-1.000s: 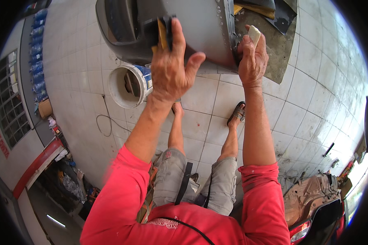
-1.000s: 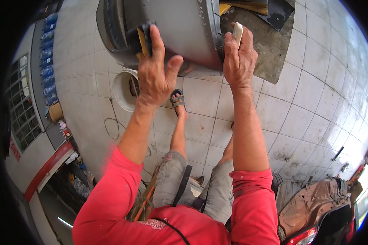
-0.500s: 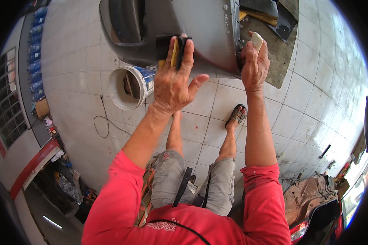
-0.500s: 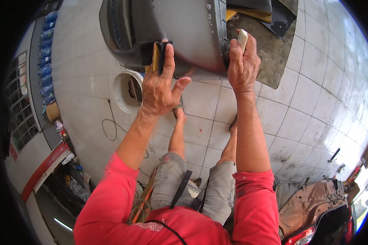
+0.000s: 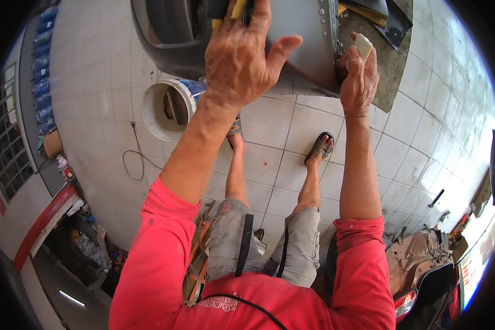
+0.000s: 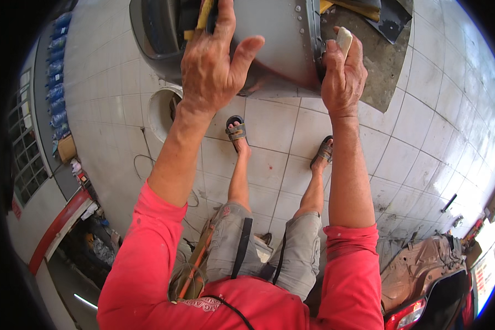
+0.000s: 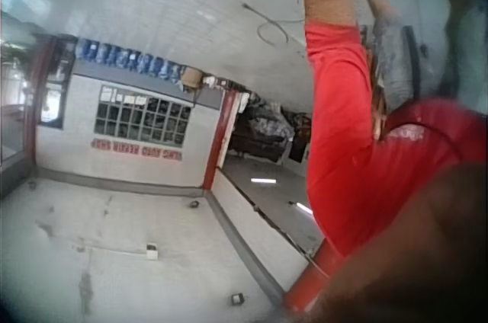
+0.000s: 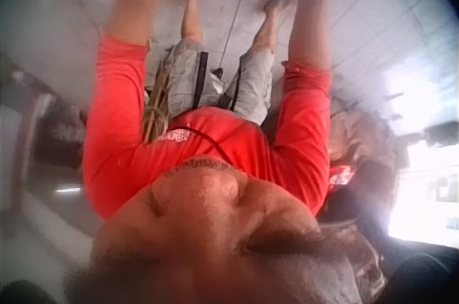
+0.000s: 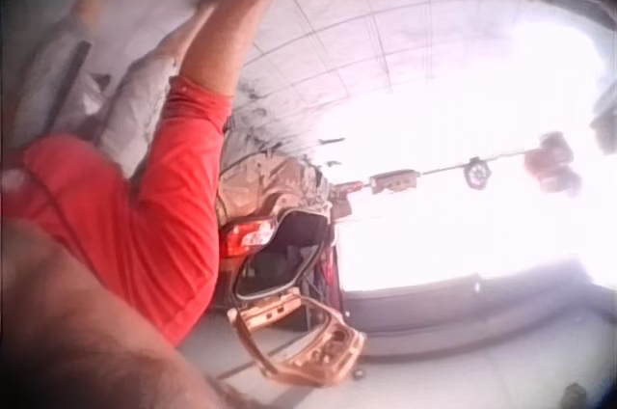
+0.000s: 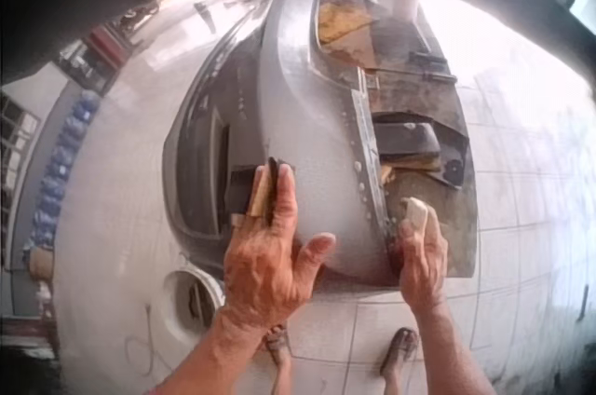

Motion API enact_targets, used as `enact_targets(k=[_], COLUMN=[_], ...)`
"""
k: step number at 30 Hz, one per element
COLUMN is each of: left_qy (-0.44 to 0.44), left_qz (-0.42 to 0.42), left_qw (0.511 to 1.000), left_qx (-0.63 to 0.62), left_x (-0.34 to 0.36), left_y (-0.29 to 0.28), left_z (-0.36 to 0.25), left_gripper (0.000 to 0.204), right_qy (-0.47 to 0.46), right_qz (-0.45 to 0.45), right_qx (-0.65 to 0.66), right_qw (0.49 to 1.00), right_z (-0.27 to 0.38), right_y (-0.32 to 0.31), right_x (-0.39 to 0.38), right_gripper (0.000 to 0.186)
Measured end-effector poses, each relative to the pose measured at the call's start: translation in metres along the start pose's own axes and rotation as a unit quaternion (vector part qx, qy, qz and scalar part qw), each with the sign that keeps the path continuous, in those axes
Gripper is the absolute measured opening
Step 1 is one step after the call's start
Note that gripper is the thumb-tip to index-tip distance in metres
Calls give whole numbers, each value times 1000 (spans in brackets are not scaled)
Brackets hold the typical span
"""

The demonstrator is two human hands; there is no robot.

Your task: The person sands a car bumper with sandpaper, repeatedly dipping the sandpaper into a bucket of water and switching between different grits. The person also wipes the surface with a cloth and inspects the bumper during the process.

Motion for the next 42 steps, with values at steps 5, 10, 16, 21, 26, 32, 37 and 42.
enact_targets(k=[5, 10, 16, 21, 26, 32, 37, 42], left_qy=[42, -7, 24, 84, 32, 148, 192, -18], left_qz=[-42, -47, -32, -77, -52, -7, -54, -117], left_qw=[998, 998, 999, 993, 998, 988, 979, 951], left_qx=[20, -33, -8, 16, -28, -45, -34, -284], left_x=[-82, -5, -65, 6, 40, -49, 44, 16], left_y=[20, 6, 15, -5, -21, -3, -26, -41], left_z=[-16, -5, -20, 13, 42, 23, 48, 43], left_gripper=[97, 93, 86, 68, 57, 43, 40, 37], right_qy=[-13, -3, -4, -26, -28, -8, -107, -41], right_qz=[-30, -18, -30, -17, -18, -14, -21, -23], right_qx=[-15, -5, -22, -38, -33, -62, -112, -66], right_qw=[999, 1000, 999, 999, 999, 998, 988, 997], right_z=[2, 0, 1, -2, 1, 6, 13, 10], right_y=[1, -1, 2, 1, 4, 3, 7, 4], right_x=[-4, -4, -8, -4, -6, -8, 0, -3], right_gripper=[45, 44, 45, 46, 46, 47, 47, 47])
Point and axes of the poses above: each hand's wrist, its own x-axis towards the middle knuckle, its own y-axis out of the palm, z = x × y, the point moved 5 cm from there along x, towards the middle knuckle, and after that the axes turned 4 degrees about -x, right-handed, at the moved point
